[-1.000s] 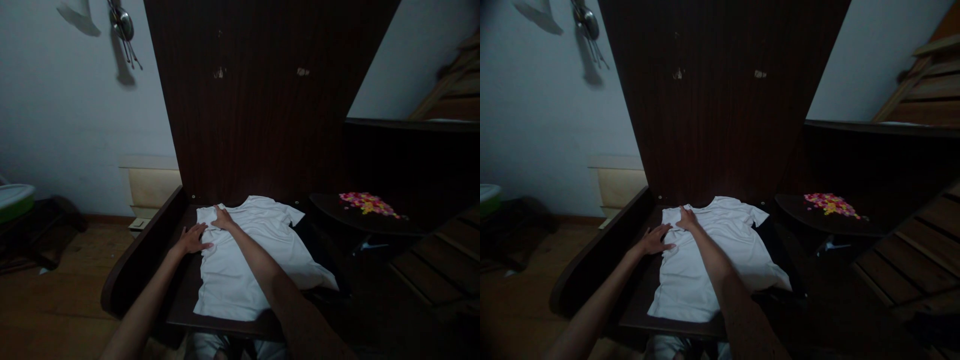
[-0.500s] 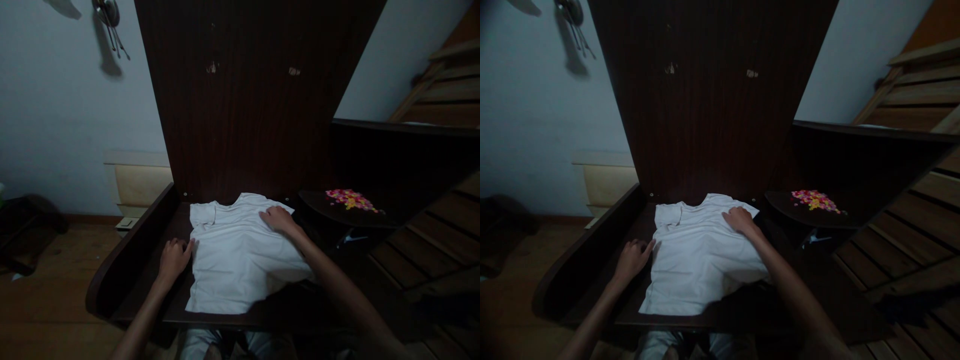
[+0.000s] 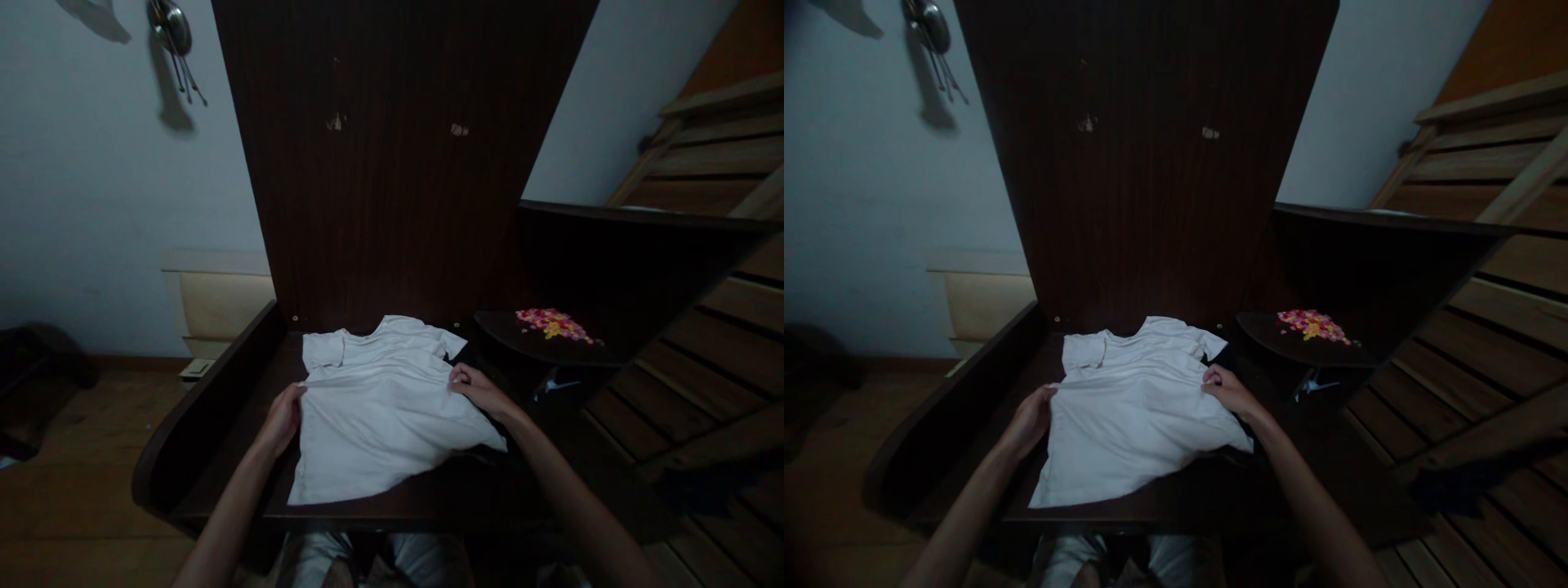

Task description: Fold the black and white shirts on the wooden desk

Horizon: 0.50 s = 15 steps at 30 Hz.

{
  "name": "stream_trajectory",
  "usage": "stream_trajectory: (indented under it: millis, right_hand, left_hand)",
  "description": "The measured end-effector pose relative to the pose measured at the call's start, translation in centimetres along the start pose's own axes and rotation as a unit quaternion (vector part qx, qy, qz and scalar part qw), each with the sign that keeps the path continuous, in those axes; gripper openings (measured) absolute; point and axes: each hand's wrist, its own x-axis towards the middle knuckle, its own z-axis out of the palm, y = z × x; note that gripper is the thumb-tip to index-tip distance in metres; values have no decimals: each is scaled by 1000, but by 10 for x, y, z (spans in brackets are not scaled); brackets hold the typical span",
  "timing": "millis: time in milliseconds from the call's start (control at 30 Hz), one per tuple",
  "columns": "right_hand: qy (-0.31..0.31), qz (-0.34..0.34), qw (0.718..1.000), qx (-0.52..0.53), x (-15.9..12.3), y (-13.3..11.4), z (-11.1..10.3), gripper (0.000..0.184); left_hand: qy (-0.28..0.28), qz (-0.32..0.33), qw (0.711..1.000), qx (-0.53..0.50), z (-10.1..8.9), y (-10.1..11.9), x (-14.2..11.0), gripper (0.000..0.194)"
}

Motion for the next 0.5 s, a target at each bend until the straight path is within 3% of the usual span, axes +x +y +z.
stream_trajectory:
  millis: [100,233,367,500]
  right_hand:
    - [29,12,994,108,-16,-20,-7,35]
    - [72,3,987,144,-45,-31,-17,38]
    - [100,-5,993,68,-60,-6,-15,32]
    - [88,34,995,24,-52,24,-6,36]
  left_hand:
    - [46,-24,994,-96,-9,10,-4,22]
    - [78,-1,995,-61,-28,12,-18,27]
    - [89,21,995,43,-44,-4,-33,36]
    - [100,-13,986,133,-49,-17,-33,49]
